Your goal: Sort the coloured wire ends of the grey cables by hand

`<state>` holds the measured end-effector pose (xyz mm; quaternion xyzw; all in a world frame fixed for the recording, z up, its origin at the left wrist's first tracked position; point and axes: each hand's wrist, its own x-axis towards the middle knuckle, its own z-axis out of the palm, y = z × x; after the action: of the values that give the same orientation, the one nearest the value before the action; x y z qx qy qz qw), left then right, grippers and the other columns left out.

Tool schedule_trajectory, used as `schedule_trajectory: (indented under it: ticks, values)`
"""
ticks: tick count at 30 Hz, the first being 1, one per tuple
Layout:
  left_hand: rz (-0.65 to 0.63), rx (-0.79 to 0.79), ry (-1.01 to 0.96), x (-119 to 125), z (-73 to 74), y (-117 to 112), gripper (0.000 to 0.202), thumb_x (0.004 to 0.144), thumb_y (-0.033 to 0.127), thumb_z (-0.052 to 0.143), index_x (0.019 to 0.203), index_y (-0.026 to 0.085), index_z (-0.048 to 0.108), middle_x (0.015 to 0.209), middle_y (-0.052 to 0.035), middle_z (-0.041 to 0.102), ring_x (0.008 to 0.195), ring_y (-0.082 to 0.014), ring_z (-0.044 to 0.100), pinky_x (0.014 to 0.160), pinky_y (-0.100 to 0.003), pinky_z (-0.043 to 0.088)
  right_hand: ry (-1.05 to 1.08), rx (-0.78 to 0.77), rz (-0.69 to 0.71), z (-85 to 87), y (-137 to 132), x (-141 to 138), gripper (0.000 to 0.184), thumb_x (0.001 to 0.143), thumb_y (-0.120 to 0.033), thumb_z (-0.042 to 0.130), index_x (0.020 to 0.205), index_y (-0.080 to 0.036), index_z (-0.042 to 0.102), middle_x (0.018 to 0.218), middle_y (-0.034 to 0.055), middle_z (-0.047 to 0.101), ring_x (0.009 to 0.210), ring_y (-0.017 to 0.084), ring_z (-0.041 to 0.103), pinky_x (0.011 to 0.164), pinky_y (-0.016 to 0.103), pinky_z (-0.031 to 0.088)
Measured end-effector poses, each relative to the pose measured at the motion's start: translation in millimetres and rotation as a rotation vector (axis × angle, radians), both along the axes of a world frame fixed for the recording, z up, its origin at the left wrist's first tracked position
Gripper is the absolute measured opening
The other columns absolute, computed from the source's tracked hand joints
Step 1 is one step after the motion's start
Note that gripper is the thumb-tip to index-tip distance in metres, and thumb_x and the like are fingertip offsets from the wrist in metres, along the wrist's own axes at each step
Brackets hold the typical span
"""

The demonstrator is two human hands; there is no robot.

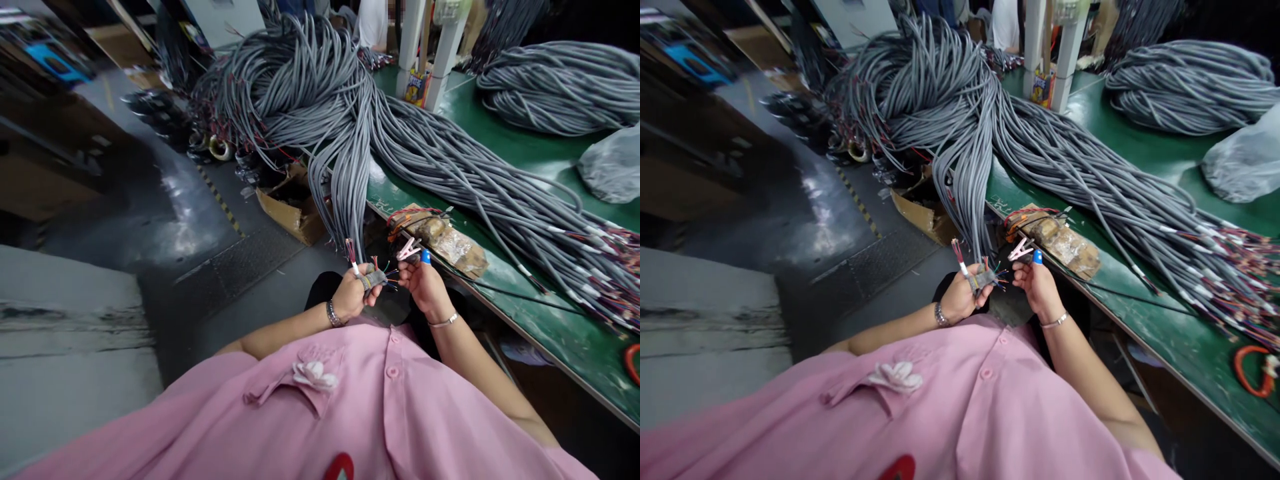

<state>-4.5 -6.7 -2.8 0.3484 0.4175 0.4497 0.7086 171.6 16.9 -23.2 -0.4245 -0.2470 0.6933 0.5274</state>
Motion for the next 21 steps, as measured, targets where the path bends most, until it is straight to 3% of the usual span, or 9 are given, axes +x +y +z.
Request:
schedule_trajectory:
  ticks: [3, 8, 11, 14, 21]
  values:
    - [-0.072, 0.005, -0.041, 1, 5.8, 6, 0.031, 0.071, 0.042, 0.071, 0.075, 0.015, 0.056, 0.049, 0.0031, 0.056, 0.03, -0.0056, 0.04, 0.029, -0.017, 0.025, -0.044, 0.1, 0.019, 4.8, 9, 1, 0.046, 0.077, -0.064, 0.063, 0.084, -0.019, 0.07, 0.075, 0.0012, 0.064, 0.056, 0.009, 0.052, 0.052, 0.022, 0.048]
    - [-0.087, -0.012, -0.066, 6, 13.4, 19, 0.032, 0.066, 0.04, 0.074, 0.071, 0.014, 0.057, 0.047, 0.004, 0.051, 0.031, -0.0046, 0.037, 0.029, -0.017, 0.024, -0.249, 0.287, -0.229, 3.8, 12, -6, 0.042, 0.082, -0.06, 0.059, 0.076, -0.019, 0.068, 0.064, -0.0008, 0.061, 0.051, 0.008, 0.046, 0.049, 0.021, 0.04]
    - [-0.109, -0.008, -0.07, 10, 14.4, 23, 0.029, 0.067, 0.039, 0.072, 0.07, 0.014, 0.057, 0.046, 0.0041, 0.05, 0.031, -0.0043, 0.036, 0.03, -0.017, 0.023, -0.042, 0.211, -0.166, 2.4, 14, -9, 0.045, 0.081, -0.064, 0.058, 0.078, -0.02, 0.066, 0.07, -0.0005, 0.064, 0.056, 0.009, 0.052, 0.053, 0.023, 0.046]
    - [-0.112, -0.001, -0.059, 13, 12.7, 25, 0.028, 0.068, 0.038, 0.071, 0.07, 0.014, 0.056, 0.046, 0.0041, 0.05, 0.031, -0.0042, 0.035, 0.03, -0.017, 0.023, 0.179, 0.127, -0.105, 3.8, 17, -10, 0.04, 0.078, -0.06, 0.066, 0.079, -0.02, 0.065, 0.073, -0.0011, 0.065, 0.06, 0.01, 0.056, 0.058, 0.023, 0.05]
    - [-0.103, -0.013, -0.012, 16, 8.6, 25, 0.026, 0.069, 0.036, 0.068, 0.066, 0.015, 0.053, 0.044, 0.0042, 0.049, 0.029, -0.0046, 0.035, 0.03, -0.018, 0.021, 0.279, 0.081, -0.193, 10.6, 20, -15, 0.033, 0.076, -0.05, 0.073, 0.077, -0.019, 0.064, 0.065, -0.003, 0.062, 0.055, 0.008, 0.053, 0.057, 0.021, 0.048]
